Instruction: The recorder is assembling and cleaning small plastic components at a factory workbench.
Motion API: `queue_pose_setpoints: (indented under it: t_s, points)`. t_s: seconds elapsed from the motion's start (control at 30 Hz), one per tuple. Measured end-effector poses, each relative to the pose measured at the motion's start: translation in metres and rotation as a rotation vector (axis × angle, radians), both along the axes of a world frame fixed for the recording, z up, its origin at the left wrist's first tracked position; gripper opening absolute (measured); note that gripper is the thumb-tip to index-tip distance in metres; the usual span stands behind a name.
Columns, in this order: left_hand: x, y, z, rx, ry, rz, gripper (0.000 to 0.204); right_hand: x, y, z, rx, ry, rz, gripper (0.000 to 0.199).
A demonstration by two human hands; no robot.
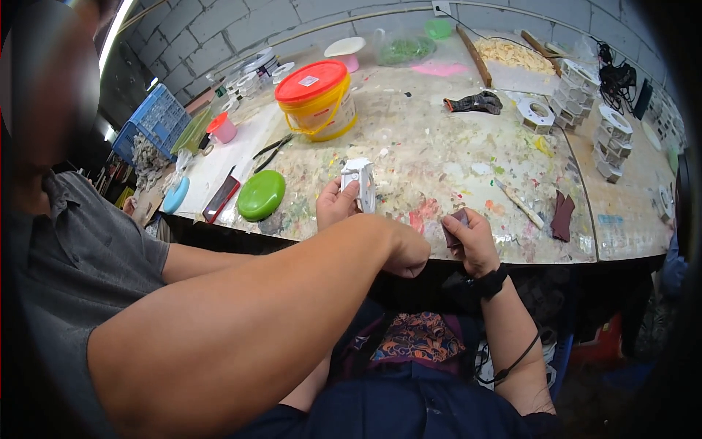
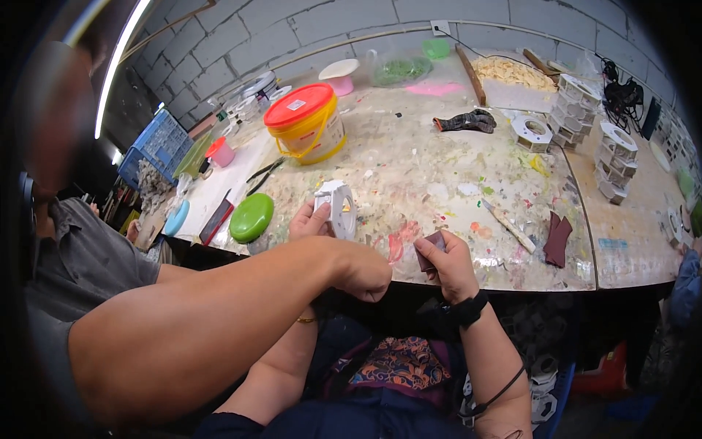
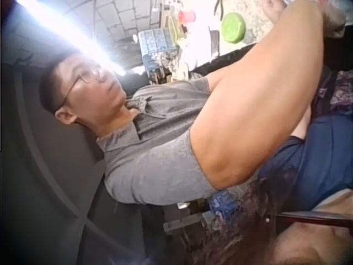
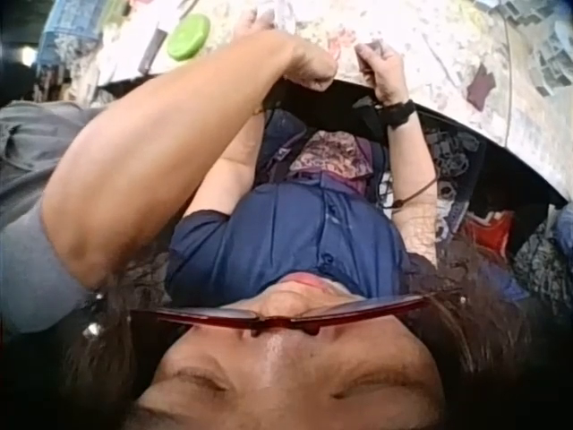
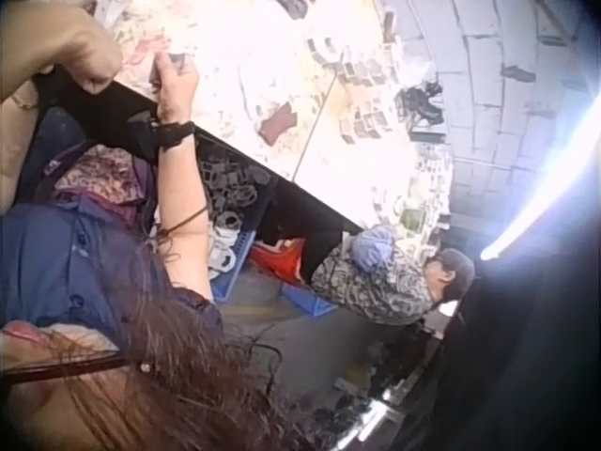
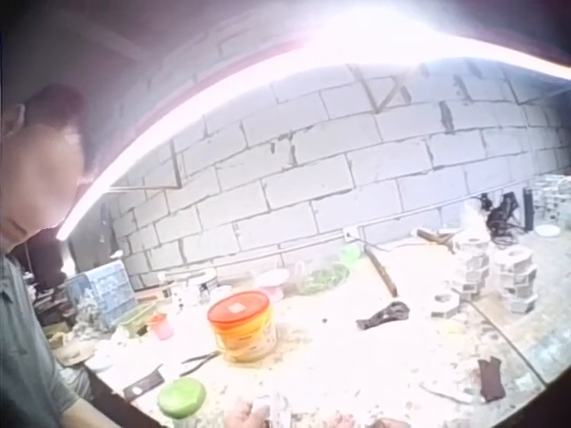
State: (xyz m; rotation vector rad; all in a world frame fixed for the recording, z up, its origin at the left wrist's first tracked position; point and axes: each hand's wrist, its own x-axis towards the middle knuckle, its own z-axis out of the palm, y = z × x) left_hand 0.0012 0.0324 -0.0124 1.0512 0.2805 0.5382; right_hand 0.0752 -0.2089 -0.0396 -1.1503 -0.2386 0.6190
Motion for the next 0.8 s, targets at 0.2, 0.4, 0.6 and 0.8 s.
queue_pose_setpoints:
  t_s: [0.2,0.4,0.6,0.8]
  points:
    - [-0.002,-0.004,0.009,0.039,0.064,-0.024,0.020,0.001,-0.002,-0.003,0.002,0.014,0.001,0.018]
    - [-0.002,0.001,0.012,0.056,-0.007,-0.176,0.023,0.000,-0.003,-0.001,-0.005,0.006,-0.005,0.020]
    - [-0.002,0.010,0.008,0.042,0.018,-0.147,0.019,0.000,-0.002,-0.001,-0.017,-0.001,-0.014,0.020]
    - [0.000,-0.007,0.012,0.184,0.106,0.027,0.020,0.001,-0.003,-0.002,-0.022,0.002,-0.019,0.020]
